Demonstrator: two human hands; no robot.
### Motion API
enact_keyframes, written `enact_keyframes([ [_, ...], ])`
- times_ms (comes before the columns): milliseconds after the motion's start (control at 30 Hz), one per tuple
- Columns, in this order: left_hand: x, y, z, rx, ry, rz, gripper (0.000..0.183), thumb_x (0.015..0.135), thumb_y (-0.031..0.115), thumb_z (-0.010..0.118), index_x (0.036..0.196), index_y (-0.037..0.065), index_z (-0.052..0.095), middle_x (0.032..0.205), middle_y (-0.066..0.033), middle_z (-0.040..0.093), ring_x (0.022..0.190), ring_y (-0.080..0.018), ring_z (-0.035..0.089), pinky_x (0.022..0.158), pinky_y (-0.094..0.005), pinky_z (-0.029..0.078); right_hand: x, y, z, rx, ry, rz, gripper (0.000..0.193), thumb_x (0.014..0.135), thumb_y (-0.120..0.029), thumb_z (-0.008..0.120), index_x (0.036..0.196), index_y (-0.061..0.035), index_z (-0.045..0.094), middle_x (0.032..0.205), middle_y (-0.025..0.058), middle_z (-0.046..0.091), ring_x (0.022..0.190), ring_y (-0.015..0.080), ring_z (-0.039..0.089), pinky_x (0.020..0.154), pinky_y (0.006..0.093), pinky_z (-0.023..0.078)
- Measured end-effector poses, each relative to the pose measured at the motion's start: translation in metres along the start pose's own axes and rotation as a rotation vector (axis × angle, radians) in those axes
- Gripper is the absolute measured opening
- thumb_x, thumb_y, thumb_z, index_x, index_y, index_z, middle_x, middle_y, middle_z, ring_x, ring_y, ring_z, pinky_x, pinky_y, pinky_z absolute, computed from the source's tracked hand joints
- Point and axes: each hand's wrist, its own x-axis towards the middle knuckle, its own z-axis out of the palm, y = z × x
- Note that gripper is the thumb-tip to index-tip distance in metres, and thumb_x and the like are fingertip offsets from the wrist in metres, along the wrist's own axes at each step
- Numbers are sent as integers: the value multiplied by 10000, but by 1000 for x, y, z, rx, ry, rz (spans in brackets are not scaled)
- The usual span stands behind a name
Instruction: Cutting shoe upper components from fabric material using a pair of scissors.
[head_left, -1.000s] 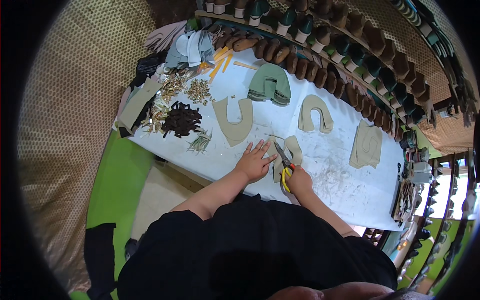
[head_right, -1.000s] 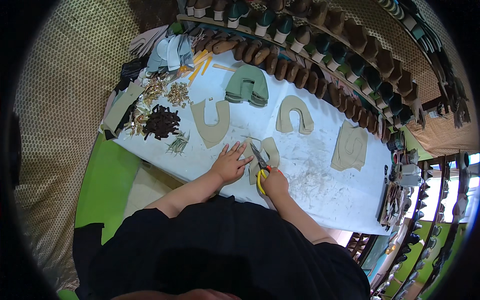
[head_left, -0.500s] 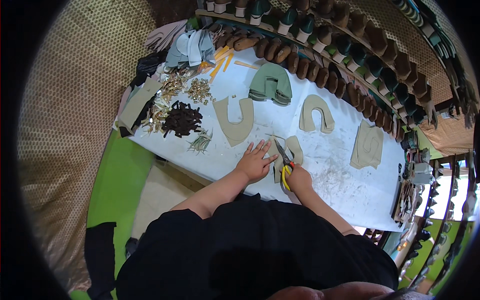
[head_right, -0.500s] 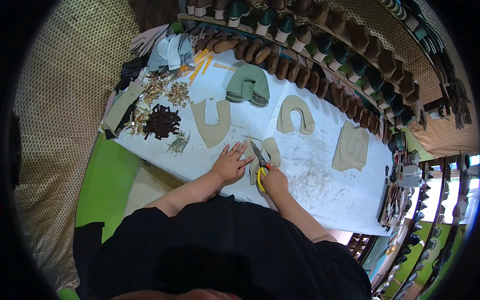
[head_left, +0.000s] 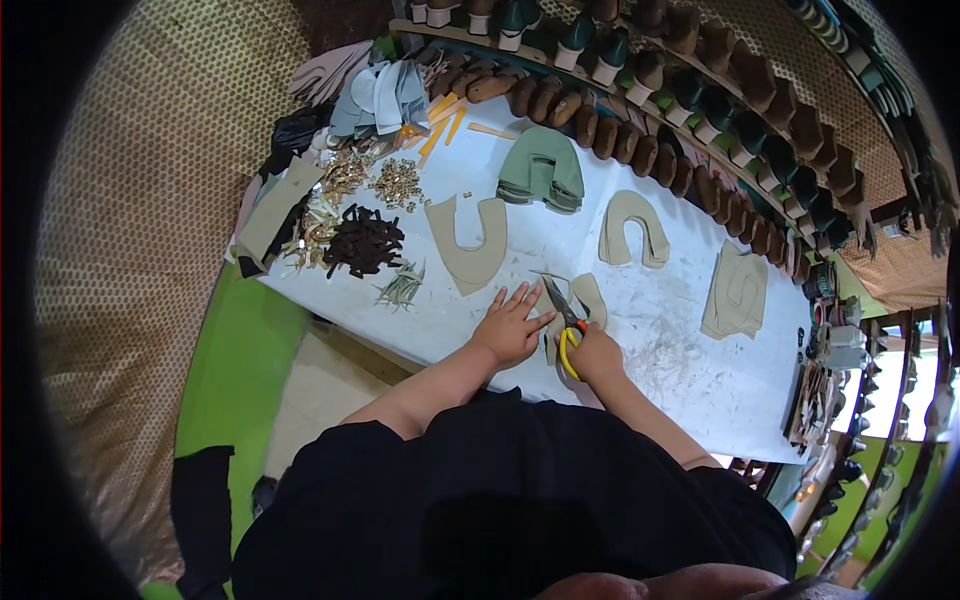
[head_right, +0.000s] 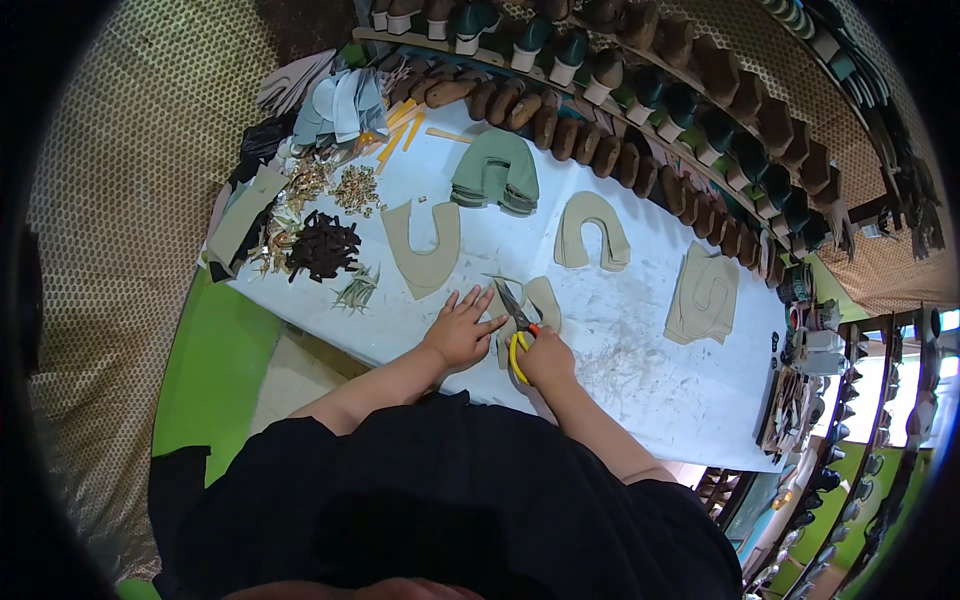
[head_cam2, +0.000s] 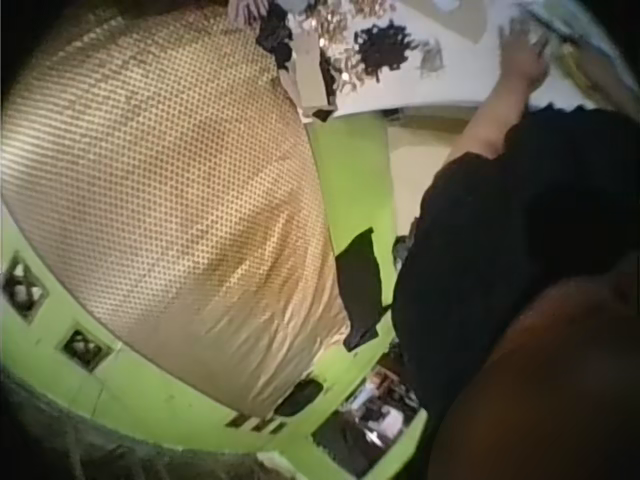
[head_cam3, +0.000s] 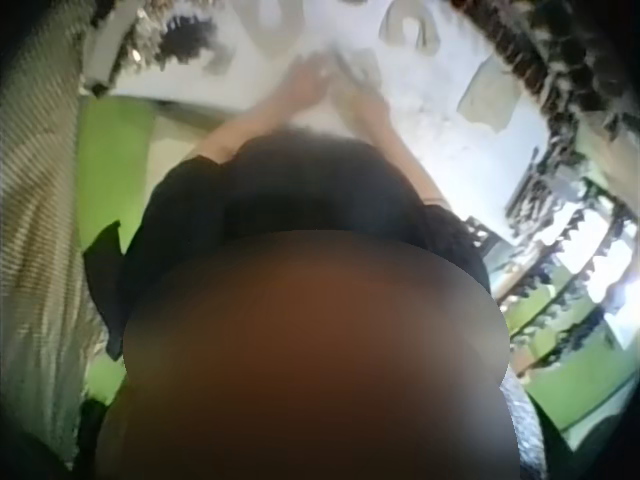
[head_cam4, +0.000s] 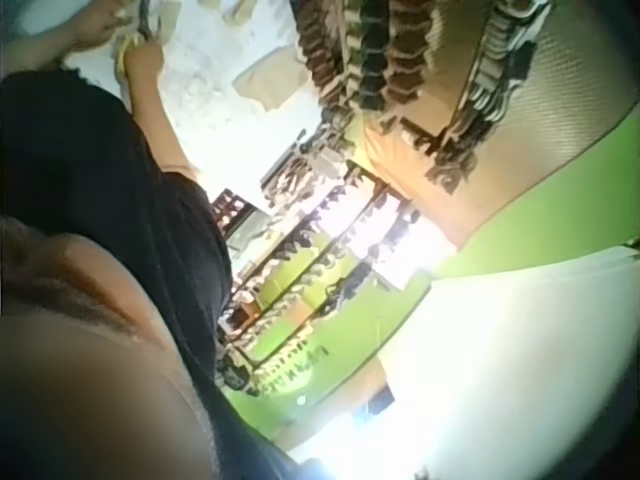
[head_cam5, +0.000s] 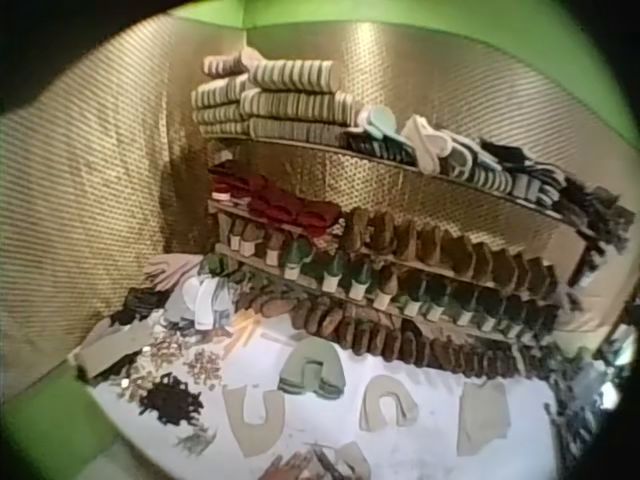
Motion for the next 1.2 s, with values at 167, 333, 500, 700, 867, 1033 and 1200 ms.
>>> enact_keyframes([
  [167,1,1,0,-6,-5,1,474,891,272,538,1356,345,594,1593,-118,310,1472,-316,276,1187,-536,173,9,12,15,-1,22,-9,684,850,-600,634,1070,45,579,947,248,700,908,383,701,798,445,556],
  [333,-1,-1,0,21,-21,1,461,914,293,503,1365,348,579,1595,-115,305,1480,-312,260,1195,-526,157,8,9,9,-13,8,-17,681,848,-605,633,1059,40,578,934,245,701,897,381,703,788,445,557],
  [500,-1,-2,3,24,-2,3,479,887,272,536,1359,336,590,1591,-122,309,1472,-317,275,1188,-537,173,8,-1,7,-18,106,-47,665,850,-598,632,1049,34,578,908,238,705,886,387,703,779,452,558],
  [700,0,1,-2,10,-14,2,468,900,283,516,1361,328,590,1595,-124,302,1478,-318,265,1191,-537,162,18,8,11,-11,61,-24,656,851,-596,630,1028,35,595,880,248,701,874,407,697,778,468,554],
  [867,-2,0,-3,12,-23,-6,461,911,291,510,1364,319,589,1597,-123,301,1482,-314,257,1195,-535,153,14,2,3,-24,78,-54,652,852,-591,632,1051,30,600,877,241,702,869,399,698,769,465,553],
  [1033,1,0,-1,17,-17,0,447,907,286,527,1346,313,607,1593,-123,309,1476,-319,267,1189,-543,168,22,-3,5,-56,128,-65,614,853,-559,641,1057,19,611,872,236,703,853,392,699,761,462,552],
  [1200,0,0,-1,8,7,7,442,908,288,529,1341,307,612,1593,-122,309,1476,-317,267,1187,-545,173,31,5,8,-50,50,-53,618,848,-536,654,1072,36,590,956,219,707,904,354,707,799,416,562],
])
